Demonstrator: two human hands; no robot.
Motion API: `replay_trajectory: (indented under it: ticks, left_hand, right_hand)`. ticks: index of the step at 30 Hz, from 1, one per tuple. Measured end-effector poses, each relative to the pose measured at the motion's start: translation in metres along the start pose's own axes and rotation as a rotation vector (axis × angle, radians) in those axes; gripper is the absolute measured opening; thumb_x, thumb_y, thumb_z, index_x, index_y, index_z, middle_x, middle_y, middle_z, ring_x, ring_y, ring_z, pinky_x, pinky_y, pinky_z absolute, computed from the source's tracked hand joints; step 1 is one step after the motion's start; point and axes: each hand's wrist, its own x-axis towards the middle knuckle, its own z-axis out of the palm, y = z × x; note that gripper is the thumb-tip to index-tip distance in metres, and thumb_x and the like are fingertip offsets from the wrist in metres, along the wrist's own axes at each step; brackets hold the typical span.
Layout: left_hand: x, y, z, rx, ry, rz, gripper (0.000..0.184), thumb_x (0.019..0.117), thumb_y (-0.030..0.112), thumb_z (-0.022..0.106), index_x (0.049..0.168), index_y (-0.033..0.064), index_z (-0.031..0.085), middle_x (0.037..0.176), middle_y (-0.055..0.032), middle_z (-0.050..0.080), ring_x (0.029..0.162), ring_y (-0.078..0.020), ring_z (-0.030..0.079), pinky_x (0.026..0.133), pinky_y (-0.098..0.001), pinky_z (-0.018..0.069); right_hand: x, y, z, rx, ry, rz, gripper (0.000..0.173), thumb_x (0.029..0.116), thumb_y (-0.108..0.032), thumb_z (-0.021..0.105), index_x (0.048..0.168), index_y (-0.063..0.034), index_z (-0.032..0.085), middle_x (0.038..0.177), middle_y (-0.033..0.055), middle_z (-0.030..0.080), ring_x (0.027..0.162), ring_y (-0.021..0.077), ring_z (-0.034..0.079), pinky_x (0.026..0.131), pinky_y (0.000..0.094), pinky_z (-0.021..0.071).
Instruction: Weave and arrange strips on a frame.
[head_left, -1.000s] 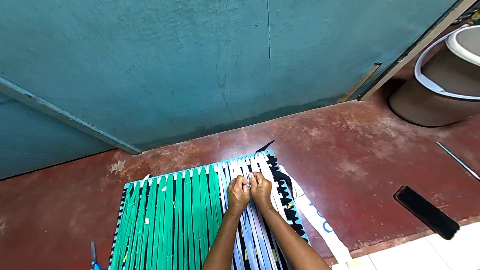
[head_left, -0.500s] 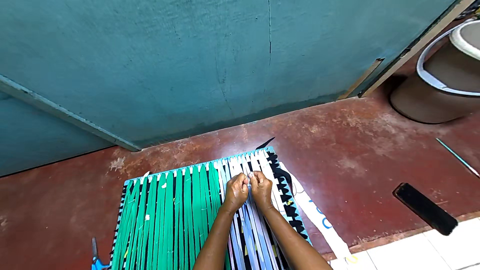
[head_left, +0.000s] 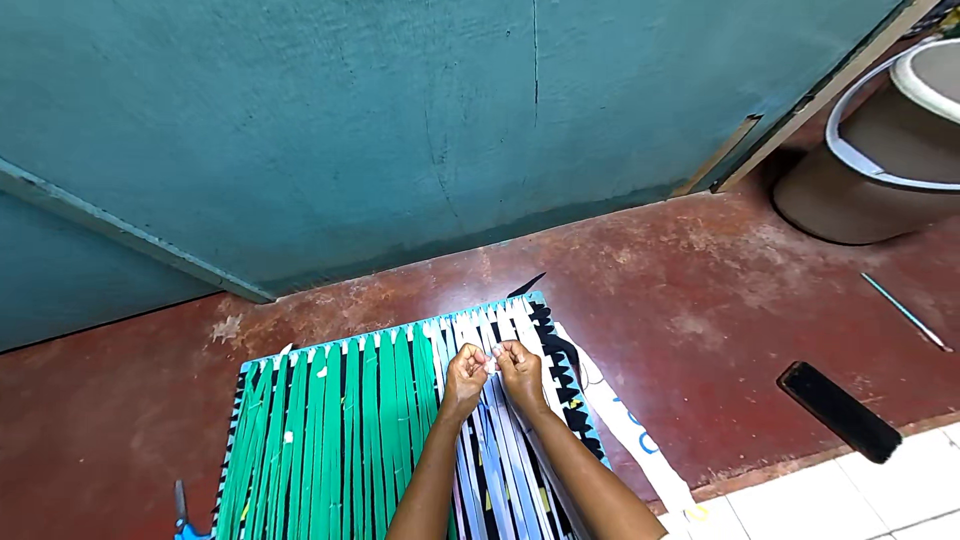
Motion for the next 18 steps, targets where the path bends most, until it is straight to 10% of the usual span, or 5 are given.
replay_trajectory:
  ticks: [7, 14, 18]
  left_hand:
    - [-0.001, -0.015, -0.005, -0.219, -0.081, 0.068, 0.020, 0.0852, -0.007, 0.056, 0.086, 0.0127, 0.056, 0.084, 0.0071, 0.069, 0.077, -0.0014, 0.066, 0.072, -0.0203, 0.0545]
    - [0.003, 0.000, 0.010, 0.580, 0.049, 0.378, 0.009, 0.0815, -0.007, 0.055, 0.081, -0.0051, 0.064, 0.076, -0.0119, 0.063, 0.070, -0.0154, 0.060, 0.069, -0.0264, 0.0507]
    - [0.003, 0.002, 0.010, 0.464, 0.058, 0.243, 0.008, 0.0838, -0.006, 0.056, 0.087, -0.0064, 0.063, 0.069, -0.0029, 0.054, 0.062, -0.0035, 0.047, 0.060, -0.0179, 0.0402]
  right_hand:
    - [-0.006, 0.001, -0.002, -0.073, 0.044, -0.087, 0.018, 0.0952, -0.006, 0.059, 0.092, 0.0070, 0.070, 0.064, 0.0057, 0.064, 0.056, 0.0027, 0.057, 0.057, 0.0182, 0.0482]
    - [-0.002, -0.012, 0.000, 0.222, 0.083, 0.255, 0.011, 0.0982, 0.000, 0.057, 0.092, 0.0061, 0.064, 0.063, -0.0027, 0.060, 0.056, -0.0015, 0.055, 0.058, 0.0161, 0.0480]
    - [0.003, -0.011, -0.004, 0.243, 0.051, 0.283, 0.011, 0.0989, 0.000, 0.057, 0.092, 0.0065, 0.063, 0.064, -0.0024, 0.060, 0.055, -0.0019, 0.054, 0.057, 0.0158, 0.0470]
